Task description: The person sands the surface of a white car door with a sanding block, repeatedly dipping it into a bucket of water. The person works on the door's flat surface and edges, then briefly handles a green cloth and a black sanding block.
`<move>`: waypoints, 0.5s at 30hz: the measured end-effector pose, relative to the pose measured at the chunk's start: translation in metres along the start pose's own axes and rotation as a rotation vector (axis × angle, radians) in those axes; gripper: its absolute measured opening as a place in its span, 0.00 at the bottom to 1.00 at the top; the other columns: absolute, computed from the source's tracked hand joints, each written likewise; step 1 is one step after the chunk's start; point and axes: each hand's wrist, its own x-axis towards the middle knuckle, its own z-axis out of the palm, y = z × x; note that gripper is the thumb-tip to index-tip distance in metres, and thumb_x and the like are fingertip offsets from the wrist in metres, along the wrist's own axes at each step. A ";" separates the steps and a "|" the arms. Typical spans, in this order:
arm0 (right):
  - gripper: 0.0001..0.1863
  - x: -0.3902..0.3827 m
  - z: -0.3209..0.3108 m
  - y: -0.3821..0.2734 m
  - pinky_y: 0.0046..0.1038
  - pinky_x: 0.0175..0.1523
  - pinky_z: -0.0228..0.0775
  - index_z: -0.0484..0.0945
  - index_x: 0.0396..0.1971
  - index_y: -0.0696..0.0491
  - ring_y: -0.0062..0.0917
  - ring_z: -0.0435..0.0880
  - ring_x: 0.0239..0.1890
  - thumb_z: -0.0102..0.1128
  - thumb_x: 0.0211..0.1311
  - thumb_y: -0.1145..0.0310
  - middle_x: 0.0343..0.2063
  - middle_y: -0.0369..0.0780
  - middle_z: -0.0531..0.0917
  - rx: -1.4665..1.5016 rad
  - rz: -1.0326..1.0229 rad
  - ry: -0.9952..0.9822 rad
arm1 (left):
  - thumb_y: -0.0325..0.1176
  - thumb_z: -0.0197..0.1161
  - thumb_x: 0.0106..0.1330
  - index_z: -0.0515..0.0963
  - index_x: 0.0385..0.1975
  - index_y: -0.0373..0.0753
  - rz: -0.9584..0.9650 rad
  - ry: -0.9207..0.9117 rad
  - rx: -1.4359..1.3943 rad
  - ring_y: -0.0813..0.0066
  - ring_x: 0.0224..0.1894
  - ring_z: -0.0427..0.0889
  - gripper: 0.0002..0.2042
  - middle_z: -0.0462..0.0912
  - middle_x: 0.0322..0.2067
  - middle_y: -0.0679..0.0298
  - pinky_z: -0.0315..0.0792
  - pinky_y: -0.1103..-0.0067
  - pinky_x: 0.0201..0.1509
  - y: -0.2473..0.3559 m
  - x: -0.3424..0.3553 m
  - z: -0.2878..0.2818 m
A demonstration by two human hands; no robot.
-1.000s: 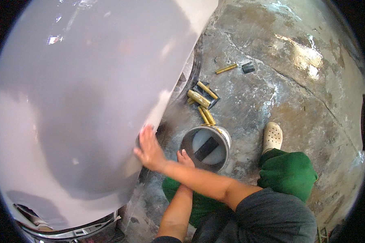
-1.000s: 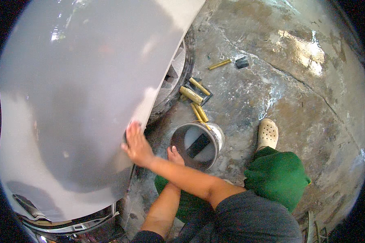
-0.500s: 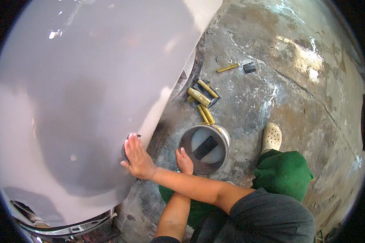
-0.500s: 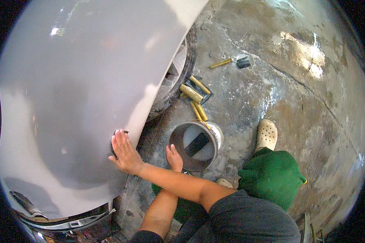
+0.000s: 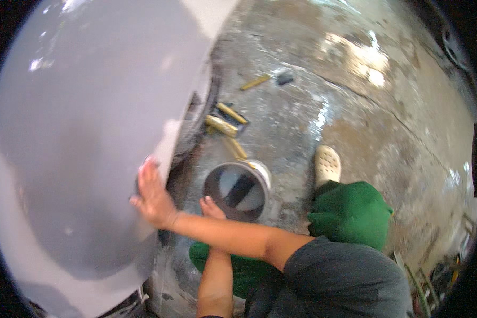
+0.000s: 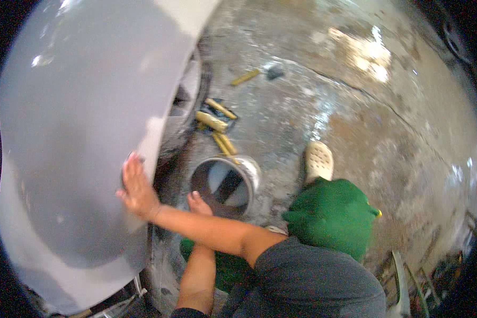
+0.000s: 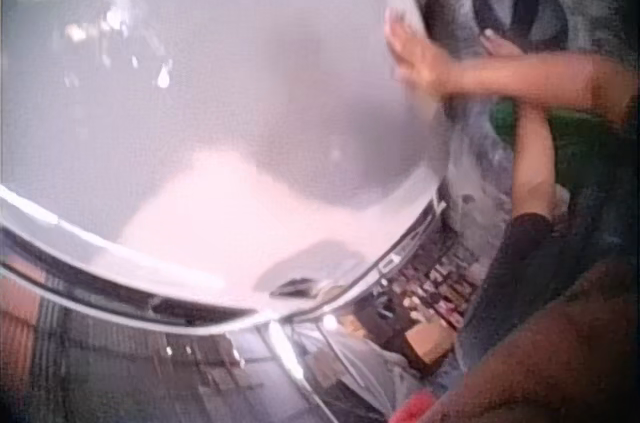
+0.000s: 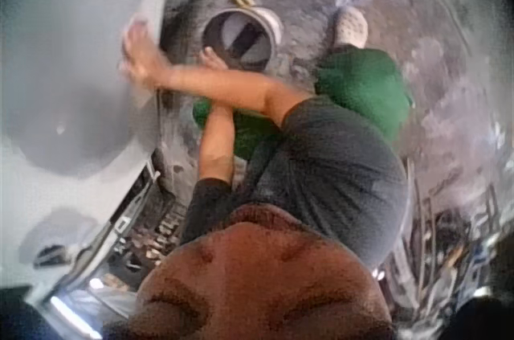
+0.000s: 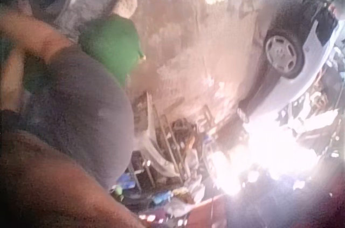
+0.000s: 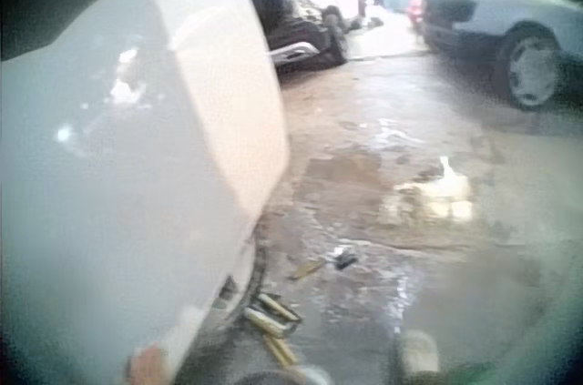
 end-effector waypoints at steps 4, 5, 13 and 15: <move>0.42 0.034 0.002 0.009 0.49 0.79 0.24 0.36 0.74 0.64 0.54 0.29 0.77 0.44 0.75 0.55 0.75 0.58 0.32 0.037 0.216 0.143 | 0.50 0.51 0.76 0.64 0.68 0.36 0.658 0.357 0.669 0.57 0.70 0.64 0.29 0.63 0.69 0.50 0.56 0.66 0.74 -0.110 0.021 0.010; 0.41 0.068 -0.009 0.042 0.45 0.79 0.23 0.36 0.74 0.64 0.49 0.29 0.78 0.41 0.76 0.53 0.75 0.57 0.34 0.159 0.406 0.264 | 0.50 0.50 0.76 0.64 0.67 0.34 0.780 0.390 0.675 0.55 0.69 0.65 0.29 0.64 0.68 0.49 0.57 0.65 0.73 -0.120 0.026 0.018; 0.37 0.220 -0.158 0.254 0.44 0.76 0.50 0.47 0.74 0.60 0.47 0.55 0.74 0.44 0.71 0.57 0.74 0.53 0.52 0.021 1.241 0.647 | 0.51 0.43 0.78 0.65 0.62 0.23 0.400 0.087 -0.181 0.40 0.62 0.71 0.31 0.71 0.59 0.35 0.65 0.62 0.65 -0.098 0.083 0.056; 0.36 0.227 -0.131 0.247 0.47 0.69 0.63 0.50 0.73 0.60 0.50 0.64 0.69 0.45 0.70 0.60 0.73 0.53 0.55 0.006 1.384 0.593 | 0.51 0.43 0.78 0.65 0.62 0.23 0.394 0.127 -0.145 0.42 0.62 0.71 0.31 0.72 0.59 0.35 0.65 0.62 0.65 -0.083 0.079 0.035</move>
